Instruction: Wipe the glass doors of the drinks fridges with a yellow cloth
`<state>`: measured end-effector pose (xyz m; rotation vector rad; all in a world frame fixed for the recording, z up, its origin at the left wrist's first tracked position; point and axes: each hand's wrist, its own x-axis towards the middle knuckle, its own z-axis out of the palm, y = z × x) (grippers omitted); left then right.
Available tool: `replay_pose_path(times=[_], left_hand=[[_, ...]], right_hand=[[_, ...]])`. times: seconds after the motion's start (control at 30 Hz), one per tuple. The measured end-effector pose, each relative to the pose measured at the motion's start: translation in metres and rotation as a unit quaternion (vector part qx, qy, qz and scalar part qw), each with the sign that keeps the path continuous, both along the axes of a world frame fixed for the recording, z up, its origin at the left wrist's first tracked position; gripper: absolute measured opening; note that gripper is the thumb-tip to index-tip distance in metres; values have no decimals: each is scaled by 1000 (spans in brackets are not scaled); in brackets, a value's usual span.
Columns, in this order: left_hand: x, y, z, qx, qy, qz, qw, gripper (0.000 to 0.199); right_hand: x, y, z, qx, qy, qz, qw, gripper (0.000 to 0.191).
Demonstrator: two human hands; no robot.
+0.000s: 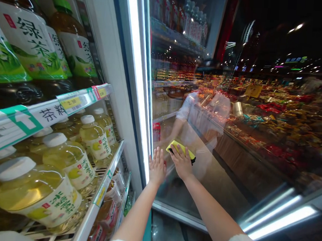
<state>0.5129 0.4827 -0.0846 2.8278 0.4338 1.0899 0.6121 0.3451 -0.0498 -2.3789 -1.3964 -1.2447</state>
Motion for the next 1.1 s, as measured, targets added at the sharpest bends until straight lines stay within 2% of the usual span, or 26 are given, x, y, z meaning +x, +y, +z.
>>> replay_pose_path(times=[0.1, 0.17, 0.23, 0.33, 0.43, 0.6, 0.8, 1.0, 1.1], left_hand=[[-5, 3, -2, -2, 0, 8, 1000, 92], [-8, 5, -3, -12, 7, 17, 1000, 94], [-10, 8, -4, -25, 16, 32, 999, 96], [-13, 13, -6, -34, 23, 53, 998, 97], [-14, 16, -9, -37, 21, 65, 997, 98], [-18, 16, -17, -58, 25, 75, 995, 101], [-22, 18, -26, -59, 36, 96, 993, 96], [-31, 19, -36, -55, 39, 124, 990, 94], [-36, 16, -40, -59, 41, 136, 988, 94]], right_hand=[[0, -4, -15, -28, -25, 41, 998, 45], [1, -6, -18, -36, -24, 53, 998, 44], [1, 1, -15, -37, -20, 59, 997, 44], [0, 27, -8, -24, -11, 57, 998, 44], [1, 46, -10, -32, -22, 70, 997, 44], [7, 49, -17, -84, -46, 131, 987, 40], [3, 71, -9, -90, 3, 123, 988, 40], [4, 67, -10, -155, 29, 178, 971, 43], [5, 80, -4, -161, 50, 183, 969, 45]])
